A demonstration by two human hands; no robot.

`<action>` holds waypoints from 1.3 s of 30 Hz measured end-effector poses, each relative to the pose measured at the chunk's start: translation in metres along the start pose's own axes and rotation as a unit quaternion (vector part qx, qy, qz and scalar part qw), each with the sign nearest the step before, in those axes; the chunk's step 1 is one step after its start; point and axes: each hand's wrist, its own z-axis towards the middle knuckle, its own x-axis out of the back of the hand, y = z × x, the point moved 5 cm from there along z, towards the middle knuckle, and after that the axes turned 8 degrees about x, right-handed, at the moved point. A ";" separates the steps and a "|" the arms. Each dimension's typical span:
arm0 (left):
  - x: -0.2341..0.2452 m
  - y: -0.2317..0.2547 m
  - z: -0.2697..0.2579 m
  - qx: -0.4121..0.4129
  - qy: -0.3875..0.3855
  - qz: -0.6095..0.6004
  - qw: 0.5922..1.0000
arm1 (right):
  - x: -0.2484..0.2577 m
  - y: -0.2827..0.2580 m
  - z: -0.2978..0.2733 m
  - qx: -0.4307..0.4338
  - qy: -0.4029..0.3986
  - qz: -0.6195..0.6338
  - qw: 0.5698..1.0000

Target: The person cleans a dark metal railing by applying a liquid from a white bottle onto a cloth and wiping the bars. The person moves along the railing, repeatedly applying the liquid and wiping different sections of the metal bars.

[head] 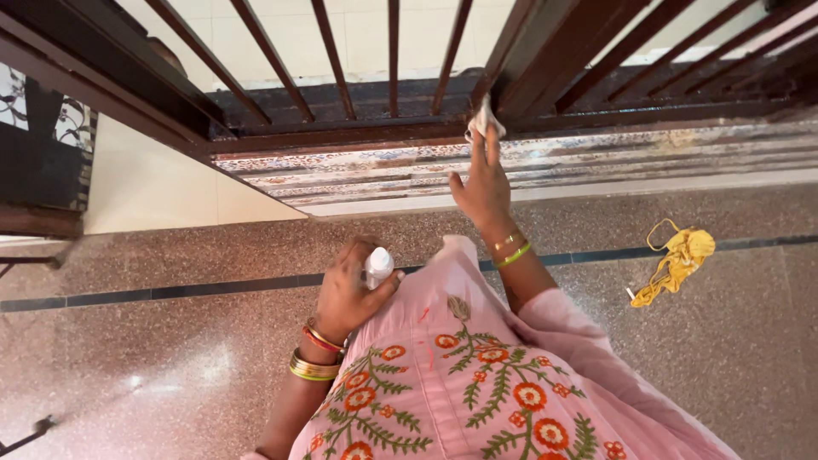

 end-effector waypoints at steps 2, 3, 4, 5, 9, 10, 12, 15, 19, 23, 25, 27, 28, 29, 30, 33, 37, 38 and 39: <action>0.005 -0.005 -0.004 -0.001 0.016 -0.001 1.000 | 0.004 -0.004 -0.009 0.015 0.026 0.022 0.999; 0.007 -0.008 -0.004 0.003 0.022 0.004 1.000 | 0.009 -0.005 -0.011 0.039 0.045 0.023 0.998; 0.007 -0.011 -0.006 0.005 0.025 0.008 1.000 | 0.012 -0.007 -0.015 0.060 0.065 0.025 0.996; 0.008 -0.014 -0.008 0.019 0.022 0.004 1.000 | 0.013 -0.009 -0.019 0.070 0.058 0.033 0.995; 0.011 -0.020 -0.006 0.033 0.027 0.010 0.999 | 0.017 -0.017 -0.021 0.106 0.037 0.057 0.992; 0.012 -0.020 -0.005 0.028 0.031 0.015 0.999 | 0.016 -0.018 -0.019 0.114 0.031 0.062 0.991; 0.011 -0.018 0.000 0.014 0.022 0.024 0.999 | 0.006 -0.018 -0.010 0.120 -0.045 -0.013 0.992; 0.013 -0.015 0.004 0.009 0.014 0.021 1.000 | 0.003 -0.029 -0.003 0.167 -0.056 -0.071 0.982; 0.022 -0.018 0.004 0.036 0.007 0.011 0.999 | 0.000 -0.053 0.017 0.178 -0.030 -0.125 0.976; 0.034 -0.021 0.001 0.018 0.024 0.004 1.000 | -0.001 -0.056 0.041 0.031 -0.102 -0.083 0.991; 0.040 -0.027 0.000 0.028 0.022 -0.004 0.999 | 0.004 -0.058 0.047 0.019 -0.071 -0.060 0.996; 0.049 -0.032 0.002 0.019 0.021 -0.012 1.000 | 0.005 -0.058 0.048 0.007 -0.061 -0.078 0.995; 0.055 -0.034 0.002 0.015 0.020 -0.016 1.000 | 0.005 -0.057 0.048 0.002 -0.055 -0.087 0.995; 0.062 -0.036 0.001 0.020 0.019 -0.016 1.000 | 0.005 -0.055 0.047 -0.018 -0.061 -0.084 0.994; 0.070 -0.038 0.001 0.023 0.020 -0.015 0.999 | 0.004 -0.052 0.048 -0.036 -0.064 -0.081 0.994; 0.092 -0.044 0.002 0.027 0.025 -0.008 0.999 | -0.002 -0.056 0.052 -0.038 -0.052 -0.100 0.993; 0.115 -0.053 -0.004 0.019 0.039 -0.017 0.999 | -0.019 -0.061 0.064 -0.079 -0.052 -0.087 0.992; 0.120 -0.056 -0.007 0.021 0.044 -0.016 0.999 | -0.022 -0.064 0.069 -0.084 -0.043 -0.087 0.992; 0.125 -0.058 -0.011 0.023 0.048 -0.016 0.998 | -0.024 -0.067 0.073 -0.089 -0.034 -0.088 0.992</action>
